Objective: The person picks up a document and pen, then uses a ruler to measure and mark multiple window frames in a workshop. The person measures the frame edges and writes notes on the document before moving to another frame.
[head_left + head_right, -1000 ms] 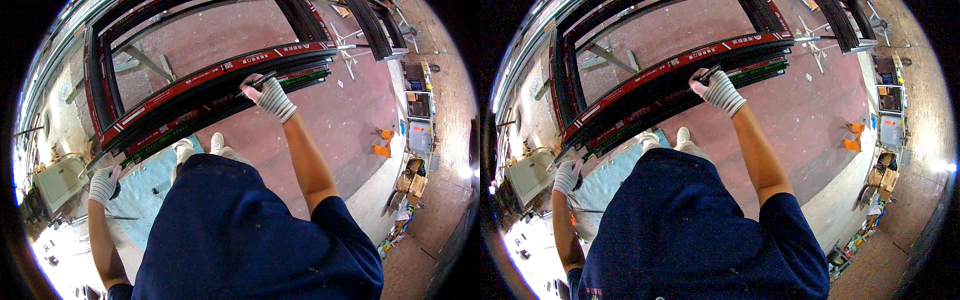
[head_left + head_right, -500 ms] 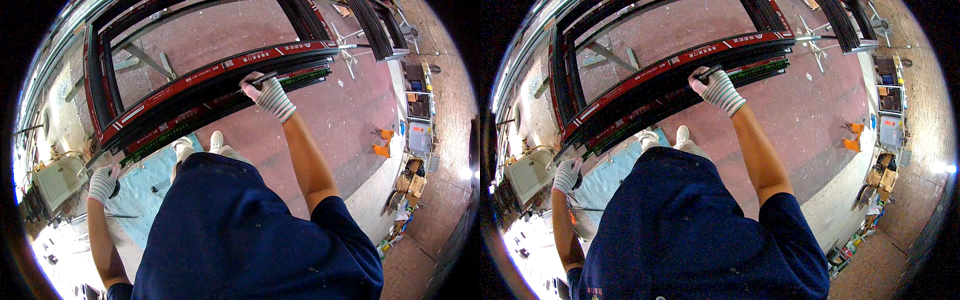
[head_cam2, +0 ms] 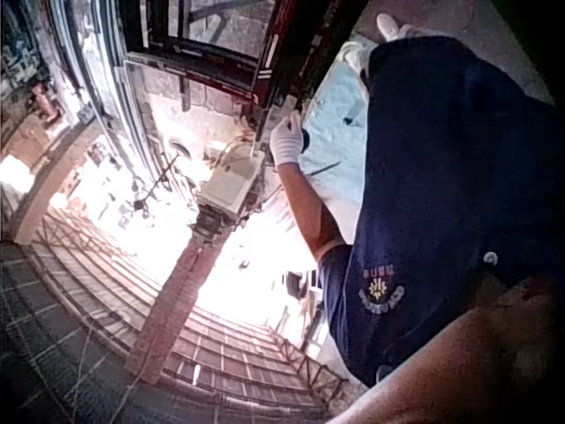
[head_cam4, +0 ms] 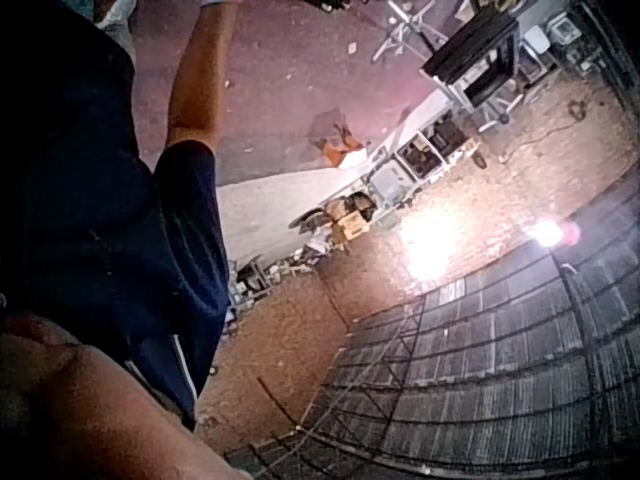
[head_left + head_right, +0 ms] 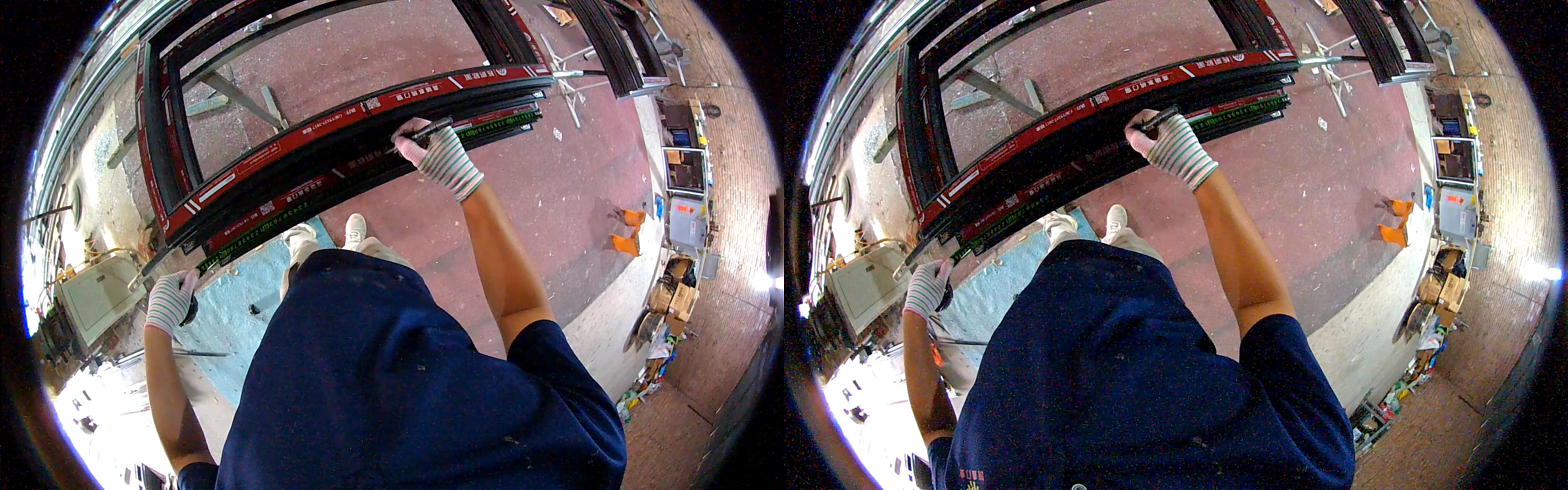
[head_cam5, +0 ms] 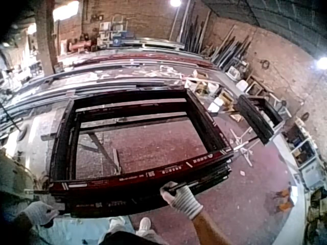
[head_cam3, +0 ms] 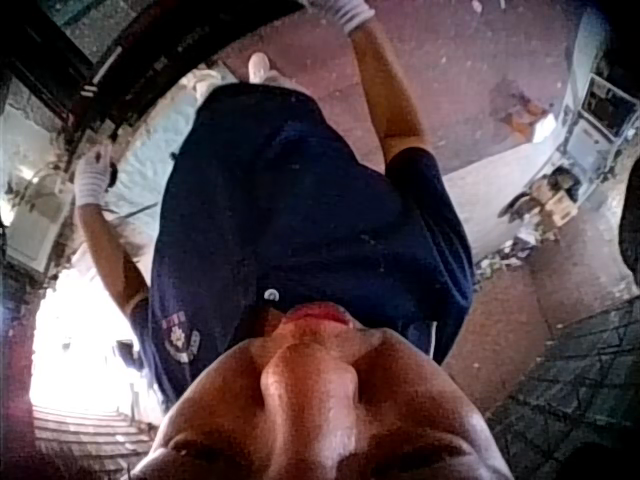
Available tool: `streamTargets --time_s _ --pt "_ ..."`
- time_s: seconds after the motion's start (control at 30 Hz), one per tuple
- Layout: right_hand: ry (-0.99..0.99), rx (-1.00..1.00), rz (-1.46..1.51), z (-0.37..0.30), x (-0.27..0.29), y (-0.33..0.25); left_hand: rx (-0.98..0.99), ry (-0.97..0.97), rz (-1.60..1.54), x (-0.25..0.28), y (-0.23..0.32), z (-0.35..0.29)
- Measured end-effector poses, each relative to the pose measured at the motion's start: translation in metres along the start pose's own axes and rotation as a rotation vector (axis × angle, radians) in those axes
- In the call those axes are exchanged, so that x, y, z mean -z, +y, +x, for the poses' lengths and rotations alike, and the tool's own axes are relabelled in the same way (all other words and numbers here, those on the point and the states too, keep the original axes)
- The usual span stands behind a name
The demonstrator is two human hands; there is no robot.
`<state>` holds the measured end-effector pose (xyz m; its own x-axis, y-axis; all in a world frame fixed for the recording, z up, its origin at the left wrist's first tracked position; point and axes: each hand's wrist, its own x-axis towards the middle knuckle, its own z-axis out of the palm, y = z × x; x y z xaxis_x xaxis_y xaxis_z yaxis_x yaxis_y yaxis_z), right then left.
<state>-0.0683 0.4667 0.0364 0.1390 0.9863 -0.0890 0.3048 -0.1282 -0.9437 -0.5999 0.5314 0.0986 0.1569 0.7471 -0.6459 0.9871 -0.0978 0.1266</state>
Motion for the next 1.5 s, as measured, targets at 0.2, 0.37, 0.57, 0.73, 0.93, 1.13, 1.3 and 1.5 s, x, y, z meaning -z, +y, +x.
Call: streamTargets --time_s 0.2,0.37,0.57,0.73,0.93,1.13,1.3,1.5 --pt "0.032 0.026 0.043 0.001 -0.004 0.006 -0.023 0.006 0.007 0.0 0.0 -0.001" --pt "0.018 0.017 0.034 0.0 -0.002 0.005 -0.013 0.003 -0.004 -0.001 -0.001 0.0" --pt "0.003 0.056 -0.043 -0.001 0.001 0.003 -0.037 0.023 -0.011 -0.001 0.0 -0.003" --pt "-0.021 0.043 -0.071 0.001 0.003 0.011 -0.003 0.007 0.007 -0.001 0.0 -0.002" --pt "-0.024 0.004 -0.093 -0.001 0.005 0.004 -0.022 0.012 0.001 -0.003 -0.007 0.0" --pt "0.28 0.084 0.301 -0.028 0.017 -0.017 -0.086 -0.082 -0.135 -0.001 -0.019 -0.004" --pt "0.856 0.24 0.2 -0.081 0.044 -0.031 -0.069 -0.364 -0.27 0.011 0.008 -0.041" --pt "1.07 0.409 0.061 -0.108 0.044 -0.068 -0.221 -0.324 -0.754 -0.014 0.042 -0.048"
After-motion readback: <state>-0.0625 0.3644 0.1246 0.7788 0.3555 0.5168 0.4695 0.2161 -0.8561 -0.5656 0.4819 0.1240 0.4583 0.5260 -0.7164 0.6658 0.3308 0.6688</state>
